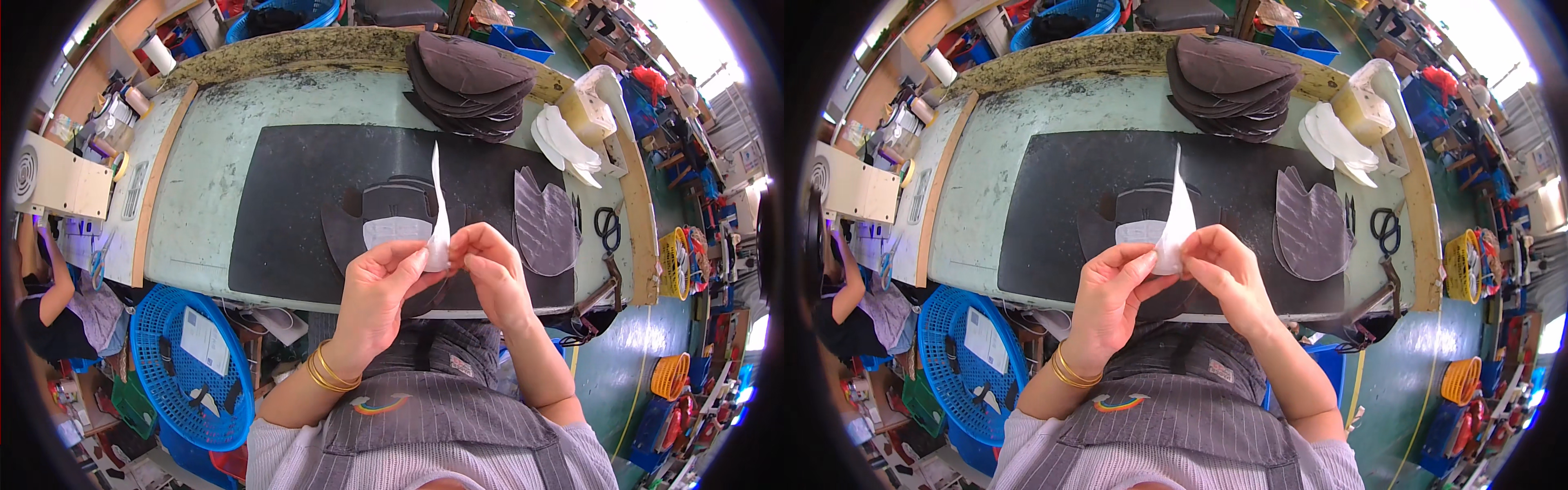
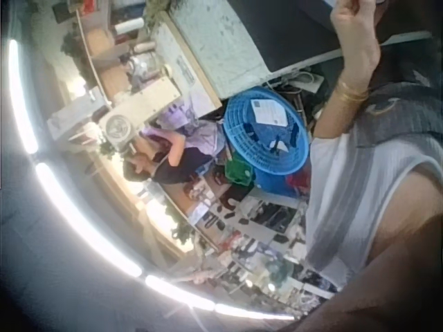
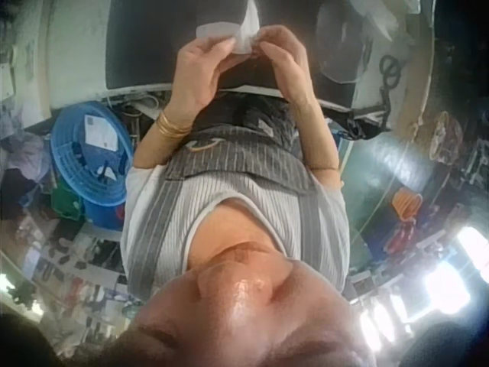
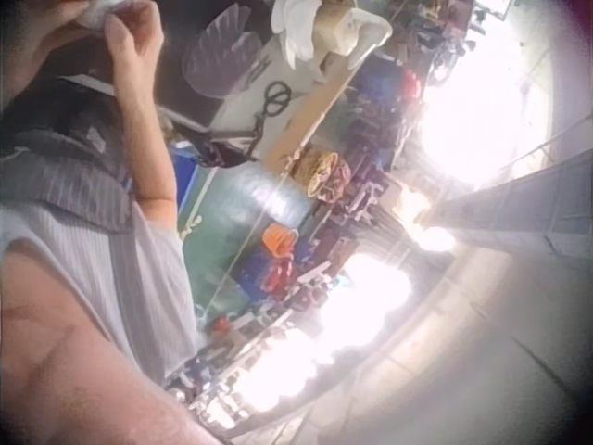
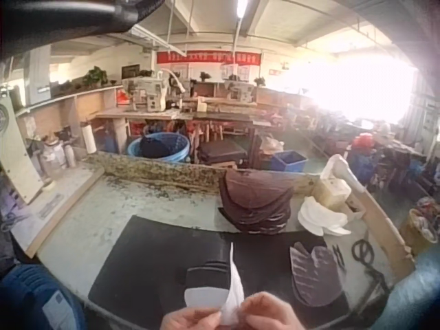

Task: The person peels backings from white liners and layers them with grey fabric and brown fabric pieces onto black shoe components by hand. Then, the person places a cutting board on the table and takes a tool from a wooden storage box.

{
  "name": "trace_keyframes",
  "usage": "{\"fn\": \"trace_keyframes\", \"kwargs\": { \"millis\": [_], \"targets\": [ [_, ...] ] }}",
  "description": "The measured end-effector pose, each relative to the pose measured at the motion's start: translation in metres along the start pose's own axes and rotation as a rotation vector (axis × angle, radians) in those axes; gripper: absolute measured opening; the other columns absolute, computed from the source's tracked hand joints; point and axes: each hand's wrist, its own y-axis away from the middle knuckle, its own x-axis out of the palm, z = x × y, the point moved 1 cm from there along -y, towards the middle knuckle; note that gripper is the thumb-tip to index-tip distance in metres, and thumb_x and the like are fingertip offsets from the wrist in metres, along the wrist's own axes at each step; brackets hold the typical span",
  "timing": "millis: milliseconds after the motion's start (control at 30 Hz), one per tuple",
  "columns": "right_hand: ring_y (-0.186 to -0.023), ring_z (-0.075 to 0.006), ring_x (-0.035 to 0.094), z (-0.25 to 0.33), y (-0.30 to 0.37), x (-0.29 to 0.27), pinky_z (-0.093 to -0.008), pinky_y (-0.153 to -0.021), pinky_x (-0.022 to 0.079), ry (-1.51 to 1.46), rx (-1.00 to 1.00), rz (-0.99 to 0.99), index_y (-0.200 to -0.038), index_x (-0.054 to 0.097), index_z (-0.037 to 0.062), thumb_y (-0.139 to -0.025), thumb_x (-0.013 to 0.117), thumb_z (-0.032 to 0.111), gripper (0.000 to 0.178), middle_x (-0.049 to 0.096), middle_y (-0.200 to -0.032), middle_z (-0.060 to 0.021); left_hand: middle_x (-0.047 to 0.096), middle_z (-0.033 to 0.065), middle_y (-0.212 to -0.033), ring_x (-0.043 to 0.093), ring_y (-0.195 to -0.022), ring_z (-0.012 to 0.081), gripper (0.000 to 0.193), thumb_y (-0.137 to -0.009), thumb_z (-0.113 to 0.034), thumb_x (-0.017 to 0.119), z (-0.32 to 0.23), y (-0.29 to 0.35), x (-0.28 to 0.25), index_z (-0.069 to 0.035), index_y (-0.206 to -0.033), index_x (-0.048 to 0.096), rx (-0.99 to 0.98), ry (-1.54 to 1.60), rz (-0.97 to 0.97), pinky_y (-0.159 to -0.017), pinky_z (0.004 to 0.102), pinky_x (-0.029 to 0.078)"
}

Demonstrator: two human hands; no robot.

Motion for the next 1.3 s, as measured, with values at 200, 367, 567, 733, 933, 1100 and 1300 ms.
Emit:
{"fn": "trace_keyframes", "kwargs": {
  "millis": [200, 367, 567, 733, 933, 1100, 1300],
  "targets": [
    [-0.074, -0.0126, 0.058, -0.011, -0.008, 0.010, -0.0269, -0.067, 0.048, 0.480, -0.180, -0.046, -0.089, 0.051, 0.0004, -0.084, 0.068, 0.014, 0.022, 0.058, -0.084, -0.0069, 0.064, 0.0135, -0.104, 0.064, -0.096, 0.0190, 0.017, -0.092, -0.002, 0.051, 0.008, -0.001, 0.000, 0.005, -0.104, 0.062, 0.168, -0.224, -0.039, -0.091, 0.0348, 0.053],
    [-0.072, -0.0159, 0.059, -0.007, 0.002, 0.018, -0.0280, -0.062, 0.047, 0.726, -0.336, -0.089, -0.084, 0.051, 0.0012, -0.086, 0.063, 0.005, 0.013, 0.056, -0.079, -0.0094, 0.064, 0.0127, -0.104, 0.064, -0.094, 0.0188, 0.016, -0.092, -0.003, 0.052, 0.009, -0.002, -0.005, 0.004, -0.104, 0.060, 0.052, -0.046, -0.079, -0.090, 0.0343, 0.053],
    [-0.064, -0.0183, 0.057, -0.017, 0.003, 0.016, -0.0290, -0.054, 0.044, 1.029, -0.650, -0.169, -0.081, 0.047, 0.0003, -0.081, 0.064, 0.000, 0.017, 0.055, -0.077, -0.0108, 0.064, 0.0071, -0.093, 0.062, -0.083, 0.0116, 0.014, -0.093, -0.009, 0.057, 0.013, -0.009, 0.007, 0.004, -0.097, 0.061, 0.094, -0.131, -0.113, -0.081, 0.0272, 0.053],
    [-0.071, -0.0100, 0.056, -0.012, 0.010, 0.002, -0.0240, -0.063, 0.047, 0.606, -0.335, -0.113, -0.077, 0.047, 0.0012, -0.081, 0.063, -0.005, 0.017, 0.057, -0.081, -0.0066, 0.065, 0.0050, -0.086, 0.061, -0.071, 0.0092, 0.013, -0.090, -0.012, 0.061, 0.007, -0.017, -0.008, 0.000, -0.092, 0.064, 0.115, -0.224, -0.142, -0.062, 0.0243, 0.055],
    [-0.066, -0.0097, 0.053, 0.019, 0.022, -0.013, -0.0223, -0.058, 0.044, 0.166, 0.039, 0.001, -0.091, 0.050, -0.0008, -0.084, 0.058, -0.003, 0.011, 0.055, -0.079, -0.0058, 0.062, 0.0013, -0.070, 0.056, -0.056, 0.0052, 0.014, -0.090, -0.014, 0.063, -0.020, -0.009, -0.019, 0.000, -0.090, 0.065, 0.127, -0.622, -0.107, -0.049, 0.0179, 0.043],
    [-0.070, -0.0100, 0.056, 0.024, 0.035, -0.044, -0.0231, -0.061, 0.046, 0.035, 0.355, 0.179, -0.108, 0.060, -0.0056, -0.085, 0.061, 0.002, 0.025, 0.061, -0.079, -0.0059, 0.058, -0.0019, -0.065, 0.049, -0.052, 0.0027, 0.013, -0.089, -0.014, 0.064, -0.051, 0.002, -0.032, -0.001, -0.089, 0.065, -0.014, -0.927, -0.020, -0.048, 0.0181, 0.038],
    [-0.068, -0.0094, 0.056, 0.051, 0.080, -0.062, -0.0218, -0.062, 0.045, -0.018, 0.584, 0.274, -0.098, 0.065, -0.0063, -0.085, 0.061, 0.000, 0.016, 0.064, -0.081, -0.0066, 0.059, -0.0030, -0.068, 0.048, -0.055, 0.0013, 0.009, -0.087, -0.010, 0.065, -0.087, 0.028, -0.037, -0.001, -0.088, 0.065, -0.154, -0.968, 0.112, -0.049, 0.0167, 0.038]
  ]
}}
